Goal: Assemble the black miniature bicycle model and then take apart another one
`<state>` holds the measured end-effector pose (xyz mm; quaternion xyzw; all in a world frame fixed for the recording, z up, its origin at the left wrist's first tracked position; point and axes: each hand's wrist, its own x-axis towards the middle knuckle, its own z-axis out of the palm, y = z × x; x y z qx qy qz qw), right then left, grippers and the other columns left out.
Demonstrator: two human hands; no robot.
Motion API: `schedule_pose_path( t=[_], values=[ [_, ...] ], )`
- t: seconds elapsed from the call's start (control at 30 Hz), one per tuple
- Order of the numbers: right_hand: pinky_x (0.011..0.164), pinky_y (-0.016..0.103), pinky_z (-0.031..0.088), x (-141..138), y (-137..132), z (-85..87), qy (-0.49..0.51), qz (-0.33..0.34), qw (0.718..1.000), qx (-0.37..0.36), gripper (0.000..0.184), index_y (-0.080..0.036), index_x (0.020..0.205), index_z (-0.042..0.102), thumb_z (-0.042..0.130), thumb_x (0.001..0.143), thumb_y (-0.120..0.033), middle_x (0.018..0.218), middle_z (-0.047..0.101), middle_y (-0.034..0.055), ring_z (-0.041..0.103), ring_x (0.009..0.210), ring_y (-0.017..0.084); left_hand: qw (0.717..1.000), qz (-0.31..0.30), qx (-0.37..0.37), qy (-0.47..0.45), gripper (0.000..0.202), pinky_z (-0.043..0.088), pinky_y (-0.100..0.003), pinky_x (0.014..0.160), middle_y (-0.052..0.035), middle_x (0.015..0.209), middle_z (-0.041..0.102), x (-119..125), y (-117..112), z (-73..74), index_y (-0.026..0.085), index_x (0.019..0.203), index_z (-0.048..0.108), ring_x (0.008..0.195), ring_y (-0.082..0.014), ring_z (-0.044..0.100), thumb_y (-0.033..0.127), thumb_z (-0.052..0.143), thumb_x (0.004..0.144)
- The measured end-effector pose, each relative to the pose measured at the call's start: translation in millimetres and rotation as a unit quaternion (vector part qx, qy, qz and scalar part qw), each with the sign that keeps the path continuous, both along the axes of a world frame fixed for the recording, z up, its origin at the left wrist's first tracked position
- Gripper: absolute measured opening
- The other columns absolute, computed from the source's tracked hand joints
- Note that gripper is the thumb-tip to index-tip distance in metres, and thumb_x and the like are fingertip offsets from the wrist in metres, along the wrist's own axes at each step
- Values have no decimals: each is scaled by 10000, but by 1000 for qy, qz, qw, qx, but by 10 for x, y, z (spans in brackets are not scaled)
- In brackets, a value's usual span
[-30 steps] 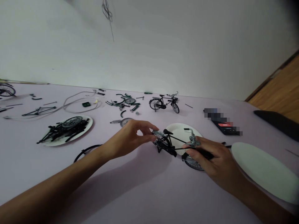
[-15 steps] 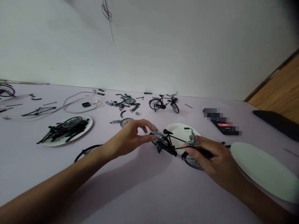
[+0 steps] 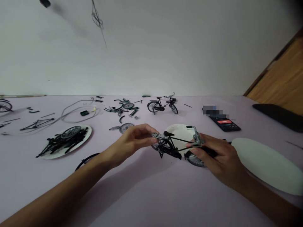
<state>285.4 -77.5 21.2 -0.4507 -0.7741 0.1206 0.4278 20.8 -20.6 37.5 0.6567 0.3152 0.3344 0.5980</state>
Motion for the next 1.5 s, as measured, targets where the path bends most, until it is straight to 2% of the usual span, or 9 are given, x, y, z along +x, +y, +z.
schedule_pose_path(
  t=[0.17,0.33,0.6,0.8,0.9,1.0,1.17,1.37,1.5],
  values=[
    [652,264,518,35,-1,25,13,11,1000,17,102,-241,834,691,620,906,-236,861,718,20,694,811,189,999,-42,-16,6,378,517,-382,958,-97,1171,674,39,-4,-58,179,1192,588,1054,-211,650,170,722,839],
    [688,240,510,58,11,25,25,29,999,29,83,-245,871,685,622,913,-210,892,713,7,679,825,161,998,-60,32,11,217,506,-376,972,-107,1098,699,85,-30,-102,132,1028,667,1050,-225,646,154,740,825],
    [661,256,496,59,15,53,24,80,996,-9,86,-220,896,670,595,938,-224,828,671,9,625,731,145,997,-44,31,56,175,525,-362,896,-95,1008,699,95,-51,-102,130,997,681,1003,-232,649,204,729,846],
    [635,257,476,50,57,85,56,-7,997,-60,108,-234,914,681,654,893,-336,836,659,10,607,727,153,990,43,122,61,163,532,-335,856,-71,975,701,111,-92,-77,158,971,698,948,-211,641,246,740,840],
    [478,251,388,95,94,89,55,-67,992,-88,223,-258,971,676,704,832,-430,908,663,1,473,536,101,977,116,157,88,177,536,-320,810,-70,944,706,88,-86,-18,159,948,697,908,-210,644,280,749,830],
    [441,250,345,199,149,86,42,-123,987,-99,293,-264,1043,663,664,849,-484,923,653,-3,386,470,78,960,197,176,93,230,545,-314,772,-71,918,724,21,-25,24,153,950,694,872,-212,661,310,774,802],
    [533,264,451,440,322,-17,-8,-163,980,-110,254,-246,1109,643,579,893,-364,903,601,9,541,580,117,937,295,178,48,349,545,-304,802,-80,1033,729,-79,108,-6,154,1036,693,911,-208,671,327,811,758],
    [728,374,563,636,509,-148,38,-174,979,-98,247,-205,1071,658,550,849,-213,1142,563,109,650,886,209,932,312,176,58,399,546,-314,788,-85,1010,725,-51,129,-84,145,1076,679,890,-213,671,362,797,763],
    [1001,514,468,612,501,-101,92,-155,979,-90,220,-221,1057,648,593,845,-229,1269,547,114,574,1165,272,919,323,215,65,336,555,-314,790,-68,971,712,0,83,-90,148,1019,666,879,-209,668,359,776,782]
  ],
)
